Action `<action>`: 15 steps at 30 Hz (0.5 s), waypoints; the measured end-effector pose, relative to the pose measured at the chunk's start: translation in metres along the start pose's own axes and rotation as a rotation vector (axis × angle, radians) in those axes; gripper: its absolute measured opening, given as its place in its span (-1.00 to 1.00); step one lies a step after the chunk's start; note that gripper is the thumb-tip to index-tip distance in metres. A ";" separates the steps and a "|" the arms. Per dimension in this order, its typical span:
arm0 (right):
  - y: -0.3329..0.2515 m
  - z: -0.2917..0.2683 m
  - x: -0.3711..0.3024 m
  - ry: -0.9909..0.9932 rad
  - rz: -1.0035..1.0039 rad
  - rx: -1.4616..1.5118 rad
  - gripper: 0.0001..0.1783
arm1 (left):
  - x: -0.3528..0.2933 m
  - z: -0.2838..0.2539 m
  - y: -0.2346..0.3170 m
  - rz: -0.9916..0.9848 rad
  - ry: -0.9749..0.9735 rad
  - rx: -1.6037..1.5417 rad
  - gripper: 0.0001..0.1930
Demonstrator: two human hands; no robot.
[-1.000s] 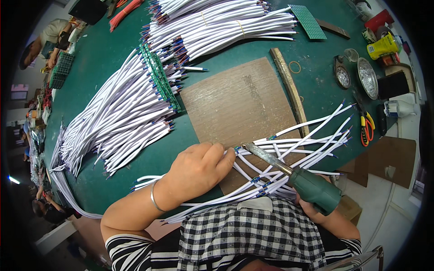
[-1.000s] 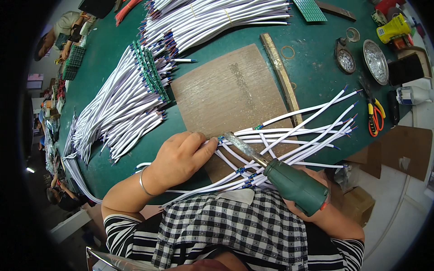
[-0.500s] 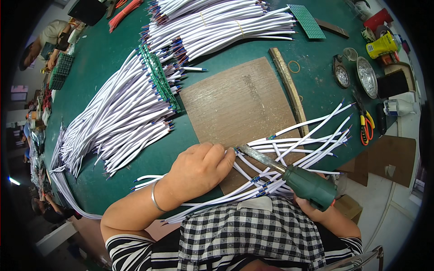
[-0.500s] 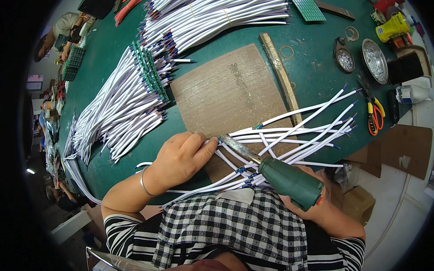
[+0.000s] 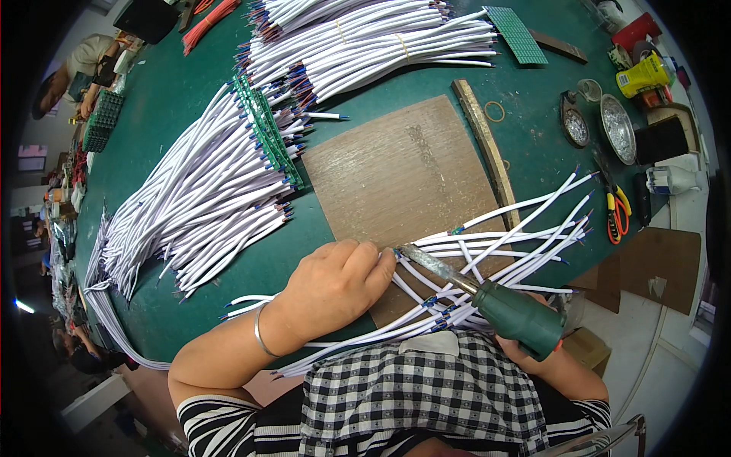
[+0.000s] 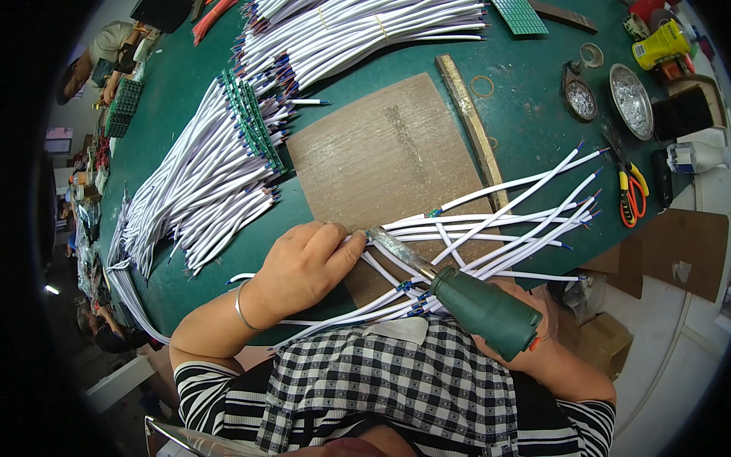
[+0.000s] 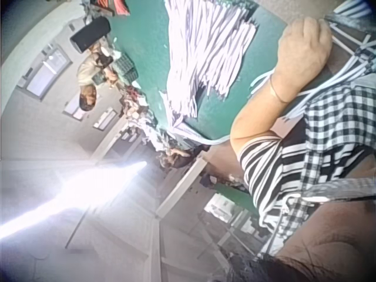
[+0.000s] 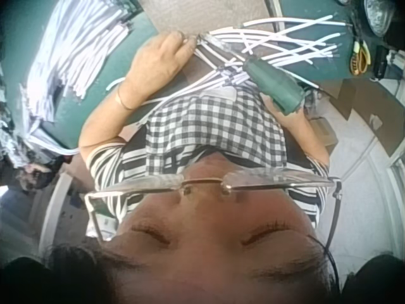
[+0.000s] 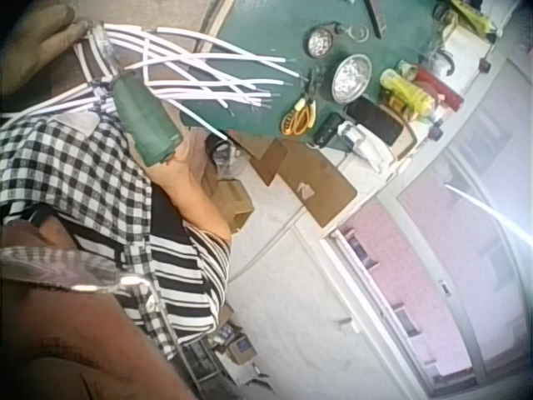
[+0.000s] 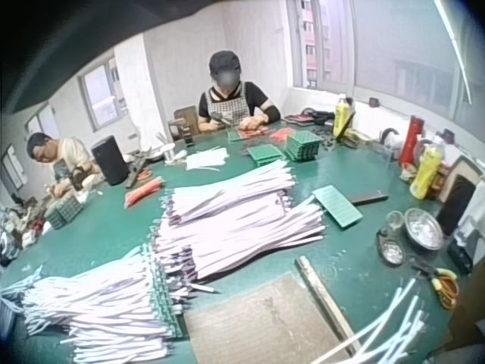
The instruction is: The person solders wire connections on a cable bundle using a soldering iron, sets it aside, and then aligns another set of cables to solder their ends onto a circuit board strip.
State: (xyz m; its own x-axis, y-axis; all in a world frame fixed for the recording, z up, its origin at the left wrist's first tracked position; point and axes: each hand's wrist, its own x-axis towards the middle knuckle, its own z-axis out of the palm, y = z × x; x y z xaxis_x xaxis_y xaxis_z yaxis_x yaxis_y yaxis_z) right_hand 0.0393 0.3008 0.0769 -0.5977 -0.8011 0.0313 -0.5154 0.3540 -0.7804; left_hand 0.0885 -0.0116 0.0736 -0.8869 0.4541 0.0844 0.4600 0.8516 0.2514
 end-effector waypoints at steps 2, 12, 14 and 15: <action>-0.001 -0.001 0.002 -0.007 0.011 0.059 -0.56 | 0.000 0.000 0.000 -0.006 -0.024 -0.006 -0.68; -0.001 0.003 -0.013 0.036 0.357 0.410 -0.64 | 0.001 0.000 0.000 -0.008 -0.020 0.000 -0.68; -0.001 0.003 -0.015 0.138 0.375 0.497 -0.60 | 0.001 0.000 0.001 -0.018 -0.041 0.003 -0.67; -0.001 0.003 -0.014 0.171 0.418 0.616 -0.58 | 0.001 0.000 0.001 -0.013 -0.020 0.009 -0.67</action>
State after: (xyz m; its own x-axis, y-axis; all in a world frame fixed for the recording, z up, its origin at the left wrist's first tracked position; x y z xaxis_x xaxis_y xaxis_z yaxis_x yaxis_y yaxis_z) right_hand 0.0506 0.3100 0.0753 -0.7806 -0.5559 -0.2857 0.1799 0.2379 -0.9545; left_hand 0.0883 -0.0103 0.0738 -0.8920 0.4478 0.0613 0.4484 0.8601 0.2433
